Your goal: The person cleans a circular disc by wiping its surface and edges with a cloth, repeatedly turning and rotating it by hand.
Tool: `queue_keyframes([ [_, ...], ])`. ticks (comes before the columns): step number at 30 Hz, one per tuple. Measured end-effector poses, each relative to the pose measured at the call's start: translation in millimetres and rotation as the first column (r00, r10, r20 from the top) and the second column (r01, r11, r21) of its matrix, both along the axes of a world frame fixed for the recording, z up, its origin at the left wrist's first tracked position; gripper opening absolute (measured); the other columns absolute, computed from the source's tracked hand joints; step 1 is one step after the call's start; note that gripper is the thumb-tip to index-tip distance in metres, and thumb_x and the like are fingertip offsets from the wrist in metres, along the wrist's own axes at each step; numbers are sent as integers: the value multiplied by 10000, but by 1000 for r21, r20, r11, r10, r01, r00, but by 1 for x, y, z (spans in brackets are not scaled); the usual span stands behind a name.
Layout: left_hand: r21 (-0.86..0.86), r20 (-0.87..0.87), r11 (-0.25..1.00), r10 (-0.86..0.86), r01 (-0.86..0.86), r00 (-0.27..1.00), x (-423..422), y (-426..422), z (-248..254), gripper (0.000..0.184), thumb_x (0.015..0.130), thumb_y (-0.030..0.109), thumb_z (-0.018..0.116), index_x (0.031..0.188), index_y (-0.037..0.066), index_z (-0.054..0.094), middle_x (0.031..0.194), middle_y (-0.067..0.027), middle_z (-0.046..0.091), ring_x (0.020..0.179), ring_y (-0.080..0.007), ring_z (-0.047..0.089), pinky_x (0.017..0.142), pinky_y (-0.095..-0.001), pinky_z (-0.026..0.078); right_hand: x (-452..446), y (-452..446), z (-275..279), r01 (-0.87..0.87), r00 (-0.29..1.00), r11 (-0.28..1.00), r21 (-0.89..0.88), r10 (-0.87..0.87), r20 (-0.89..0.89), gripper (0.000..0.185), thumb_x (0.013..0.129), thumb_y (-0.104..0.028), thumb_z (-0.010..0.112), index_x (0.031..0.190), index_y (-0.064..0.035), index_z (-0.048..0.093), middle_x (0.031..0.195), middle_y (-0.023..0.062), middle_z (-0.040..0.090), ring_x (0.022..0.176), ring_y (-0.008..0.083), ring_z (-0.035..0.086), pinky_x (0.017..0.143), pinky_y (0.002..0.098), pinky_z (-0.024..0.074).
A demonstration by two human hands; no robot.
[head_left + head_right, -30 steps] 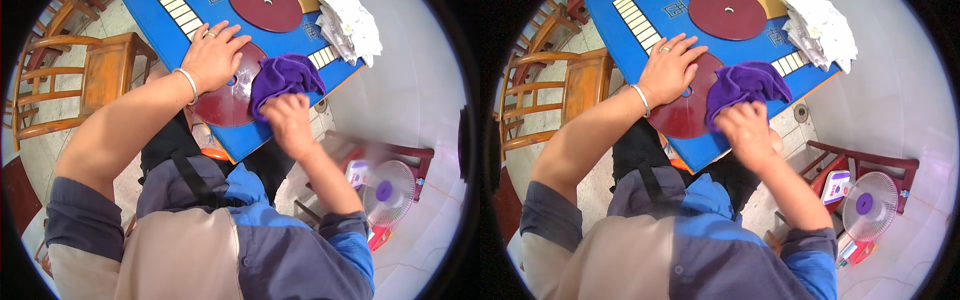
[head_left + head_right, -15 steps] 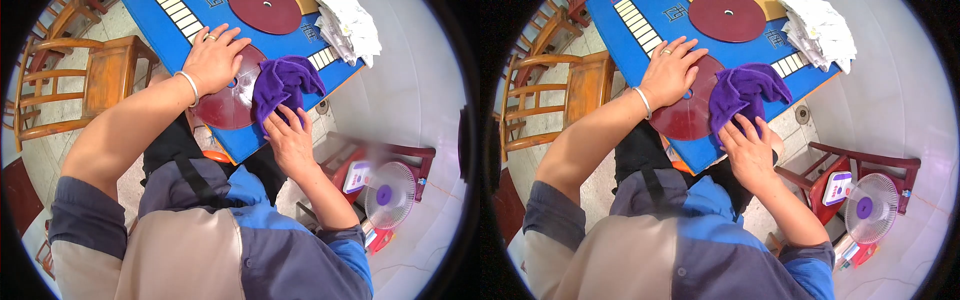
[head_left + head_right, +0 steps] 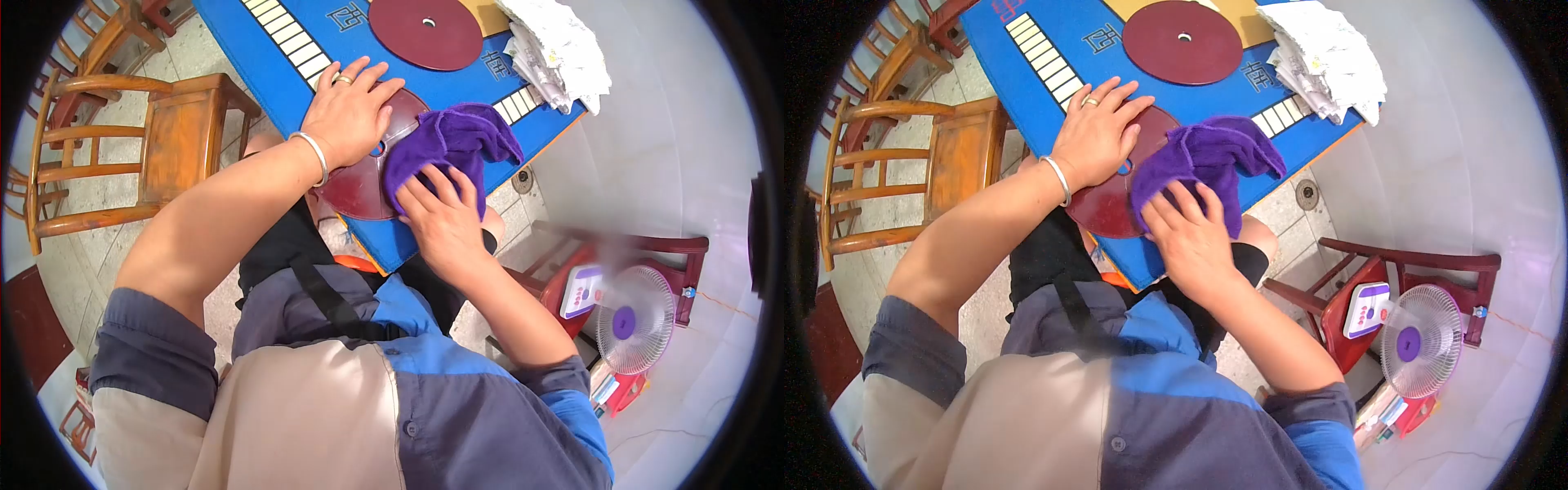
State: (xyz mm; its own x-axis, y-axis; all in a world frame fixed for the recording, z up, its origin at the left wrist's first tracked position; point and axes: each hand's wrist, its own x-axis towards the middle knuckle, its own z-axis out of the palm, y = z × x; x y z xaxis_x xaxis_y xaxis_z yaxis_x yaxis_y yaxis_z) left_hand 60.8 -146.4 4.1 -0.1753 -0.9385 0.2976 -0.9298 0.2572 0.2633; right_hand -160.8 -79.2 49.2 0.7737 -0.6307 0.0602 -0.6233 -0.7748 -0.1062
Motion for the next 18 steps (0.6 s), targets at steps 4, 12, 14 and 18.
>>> queue_keyframes([
  [4, 2, 1, 1000, 0, 0, 1000, 2, 2, -2, 441, 975, 231, 573, 1412, 184, 592, 1498, -116, 524, 1438, -331, 423, 1210, -549, 255, 20, -4, -5, 4, 998, 1000, 24, -5, 66, 381, 900, -203, 651, 1262, -87, 633, 1303, 60, 637, 1320, 260, 498, 1153, 513, 289],
  [12, 4, 4, 1000, -2, 2, 1000, 1, 2, -2, 440, 977, 238, 569, 1413, 188, 591, 1499, -111, 523, 1441, -321, 418, 1212, -546, 254, 22, 2, -8, 15, 996, 999, 34, -18, 91, 382, 897, -159, 637, 1264, -54, 619, 1294, 84, 641, 1311, 275, 514, 1160, 504, 294],
  [14, 12, 0, 1000, -1, 1, 1000, 1, 2, -2, 442, 977, 238, 570, 1416, 190, 590, 1502, -108, 521, 1442, -319, 418, 1213, -544, 253, 7, 14, -4, -13, 999, 994, 104, 7, 54, 376, 898, -141, 616, 1264, -56, 634, 1310, 92, 643, 1335, 271, 511, 1174, 511, 287],
  [18, 2, -3, 1000, 2, -2, 1000, 1, 2, -3, 445, 978, 241, 569, 1419, 191, 589, 1506, -104, 519, 1445, -316, 415, 1215, -540, 252, -37, 16, 1, -44, 999, 992, 120, 46, -17, 392, 883, -130, 602, 1262, -60, 668, 1345, 94, 647, 1355, 271, 517, 1198, 525, 271],
])
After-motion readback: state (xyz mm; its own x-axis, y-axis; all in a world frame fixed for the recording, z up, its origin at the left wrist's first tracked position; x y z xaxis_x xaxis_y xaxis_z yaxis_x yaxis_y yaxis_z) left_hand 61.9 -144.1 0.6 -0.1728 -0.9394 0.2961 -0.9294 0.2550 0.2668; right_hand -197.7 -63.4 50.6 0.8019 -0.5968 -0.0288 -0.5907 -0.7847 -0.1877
